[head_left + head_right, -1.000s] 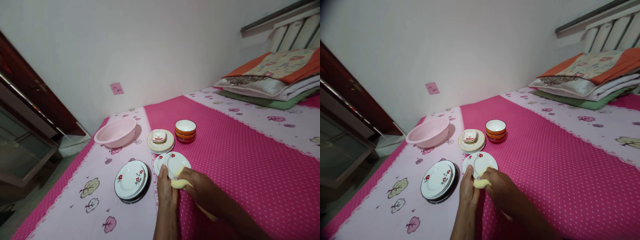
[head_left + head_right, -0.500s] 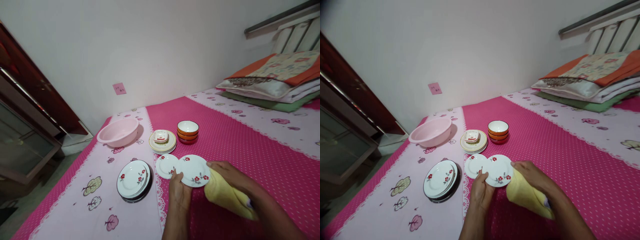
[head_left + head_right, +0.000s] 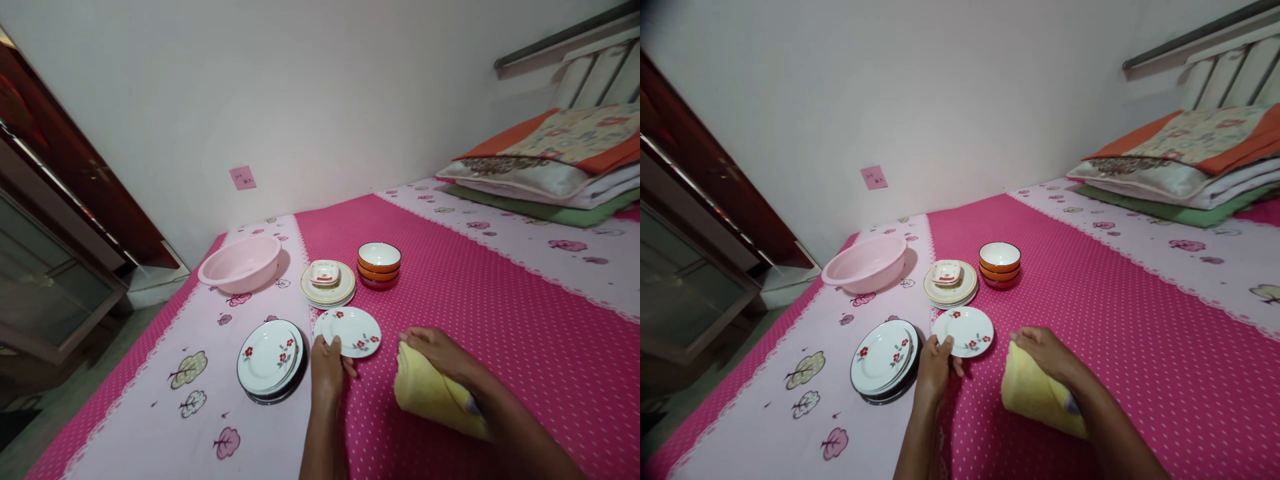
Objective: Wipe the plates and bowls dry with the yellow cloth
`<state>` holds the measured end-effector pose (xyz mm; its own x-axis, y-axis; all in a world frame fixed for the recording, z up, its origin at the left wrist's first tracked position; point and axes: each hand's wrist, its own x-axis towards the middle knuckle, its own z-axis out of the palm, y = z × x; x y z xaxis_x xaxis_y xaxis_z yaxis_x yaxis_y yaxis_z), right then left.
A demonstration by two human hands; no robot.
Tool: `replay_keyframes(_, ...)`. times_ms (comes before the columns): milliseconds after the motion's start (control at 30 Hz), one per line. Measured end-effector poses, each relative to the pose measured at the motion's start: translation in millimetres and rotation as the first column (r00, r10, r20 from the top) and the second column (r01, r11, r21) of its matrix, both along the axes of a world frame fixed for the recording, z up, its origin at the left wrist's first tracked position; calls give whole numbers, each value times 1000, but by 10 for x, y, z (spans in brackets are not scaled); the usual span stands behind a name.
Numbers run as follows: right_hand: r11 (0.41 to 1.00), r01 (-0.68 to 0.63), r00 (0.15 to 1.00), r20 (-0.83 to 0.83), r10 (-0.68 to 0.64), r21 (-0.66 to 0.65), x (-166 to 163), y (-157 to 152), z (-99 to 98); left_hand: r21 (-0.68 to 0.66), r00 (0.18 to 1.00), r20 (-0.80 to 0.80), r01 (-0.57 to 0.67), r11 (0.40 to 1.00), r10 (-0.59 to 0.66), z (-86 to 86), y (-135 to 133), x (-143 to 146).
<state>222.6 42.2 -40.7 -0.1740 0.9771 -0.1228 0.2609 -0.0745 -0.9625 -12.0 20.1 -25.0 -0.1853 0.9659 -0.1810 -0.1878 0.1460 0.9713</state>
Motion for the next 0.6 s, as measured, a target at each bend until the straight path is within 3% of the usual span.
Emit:
replay_keyframes(233, 1000, -7, 999, 47, 6, 18, -54, -8, -7, -7, 988, -16, -155, 988, 155, -210, 109, -125)
replay_keyframes(600, 998, -7, 998, 61, 3, 63, -83, 21, -25, -58, 997, -33, -66, 996, 64, -323, 119, -222)
